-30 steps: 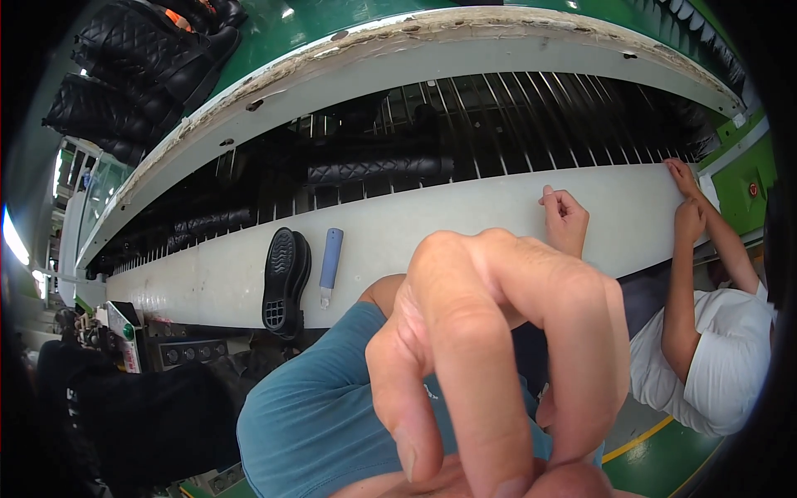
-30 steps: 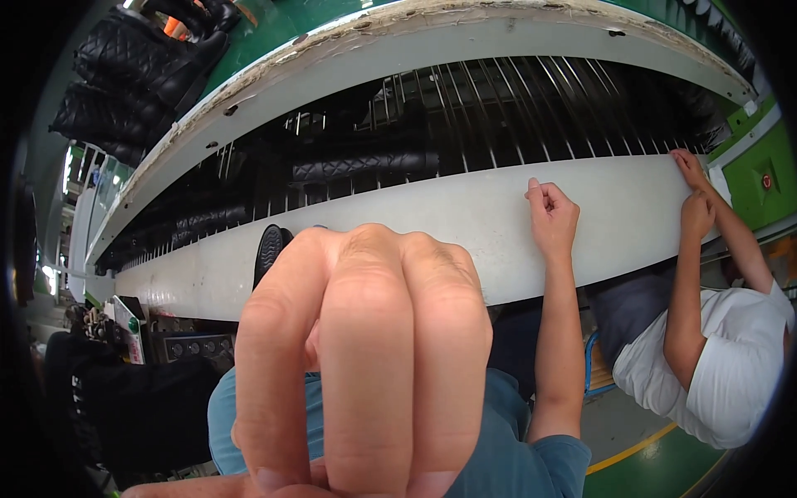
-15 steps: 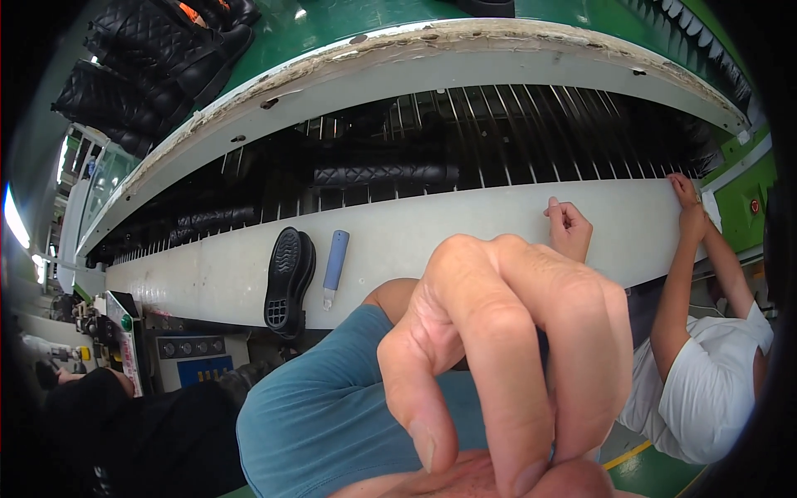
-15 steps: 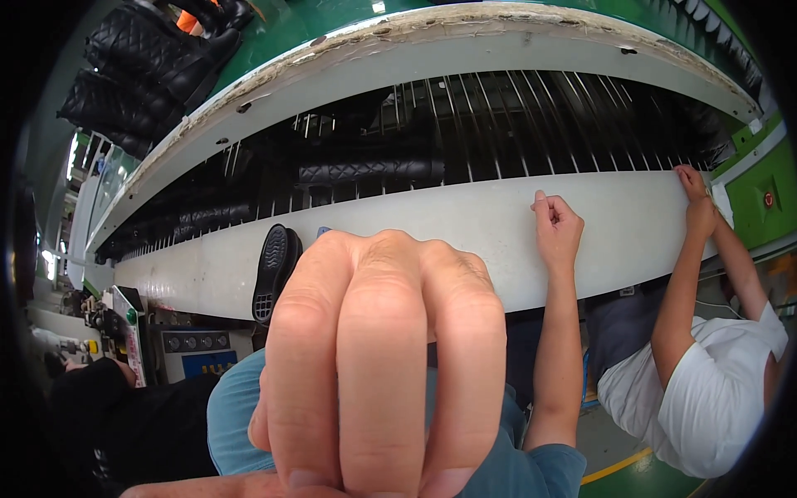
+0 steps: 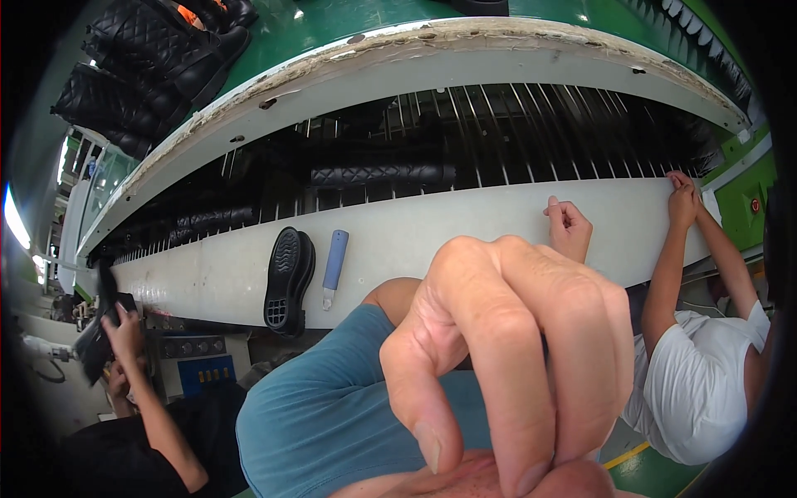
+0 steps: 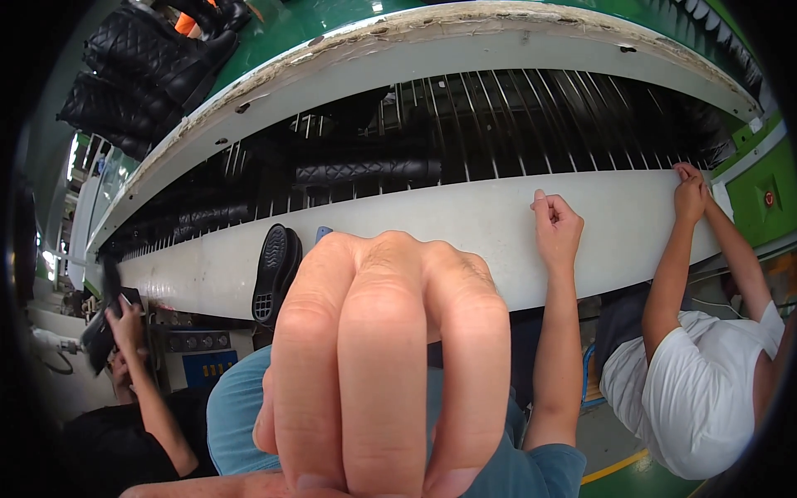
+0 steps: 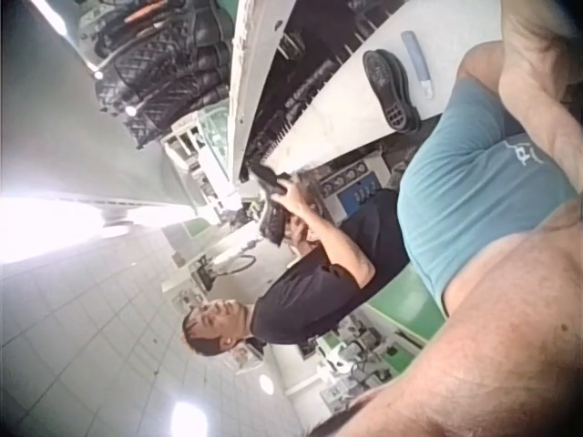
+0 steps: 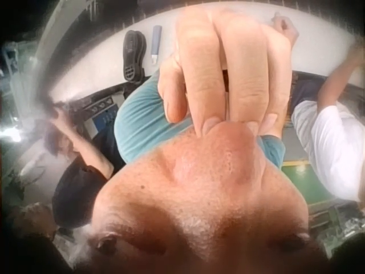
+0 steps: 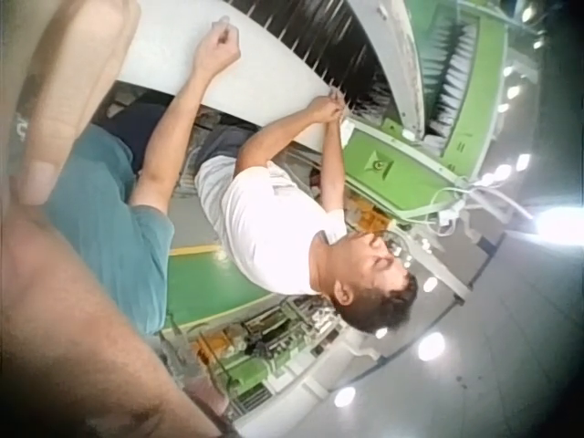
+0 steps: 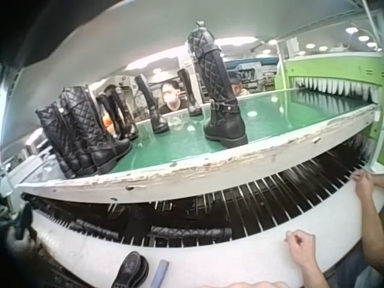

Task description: Inspecting and organizing black boots on a factory conveyor belt.

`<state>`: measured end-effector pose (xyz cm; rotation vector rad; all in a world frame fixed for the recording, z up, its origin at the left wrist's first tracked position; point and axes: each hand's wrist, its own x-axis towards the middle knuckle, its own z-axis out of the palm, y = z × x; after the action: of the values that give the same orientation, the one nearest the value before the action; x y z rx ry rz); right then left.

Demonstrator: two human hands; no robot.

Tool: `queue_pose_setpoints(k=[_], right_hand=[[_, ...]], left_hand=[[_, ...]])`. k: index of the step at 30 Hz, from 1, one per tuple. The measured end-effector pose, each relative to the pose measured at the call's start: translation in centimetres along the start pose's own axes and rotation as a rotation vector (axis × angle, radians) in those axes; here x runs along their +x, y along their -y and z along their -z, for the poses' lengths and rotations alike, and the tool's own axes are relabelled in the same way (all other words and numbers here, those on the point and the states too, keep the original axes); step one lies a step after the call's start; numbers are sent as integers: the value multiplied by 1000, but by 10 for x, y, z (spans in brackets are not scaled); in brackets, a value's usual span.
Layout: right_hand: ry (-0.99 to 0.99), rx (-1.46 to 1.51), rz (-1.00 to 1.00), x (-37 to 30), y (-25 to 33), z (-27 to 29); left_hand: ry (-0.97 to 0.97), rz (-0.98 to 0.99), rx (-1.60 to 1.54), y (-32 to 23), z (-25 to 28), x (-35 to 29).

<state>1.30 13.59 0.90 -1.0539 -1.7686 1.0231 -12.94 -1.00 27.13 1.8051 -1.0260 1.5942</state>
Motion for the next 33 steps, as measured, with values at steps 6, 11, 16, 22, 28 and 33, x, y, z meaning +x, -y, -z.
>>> queue_pose_setpoints(k=[6,11,16,22,28,33], right_hand=[[-7,-12,3,1,-1,5],[-20,-21,-4,2,-5,8],[1,-22,-6,1,0,6],[-6,-8,-4,0,-1,5],[-16,-5,-1,1,-5,7],[-6,-15,22,4,-2,7]], left_hand=[[-101,-41,-2,7,-13,-1],[-191,-77,-4,12,-23,-7],[-283,-115,9,14,-36,-10],[-392,-154,3,22,-54,-11],[-499,-200,-9,28,-67,-11],[-586,-243,-8,34,-73,-9]])
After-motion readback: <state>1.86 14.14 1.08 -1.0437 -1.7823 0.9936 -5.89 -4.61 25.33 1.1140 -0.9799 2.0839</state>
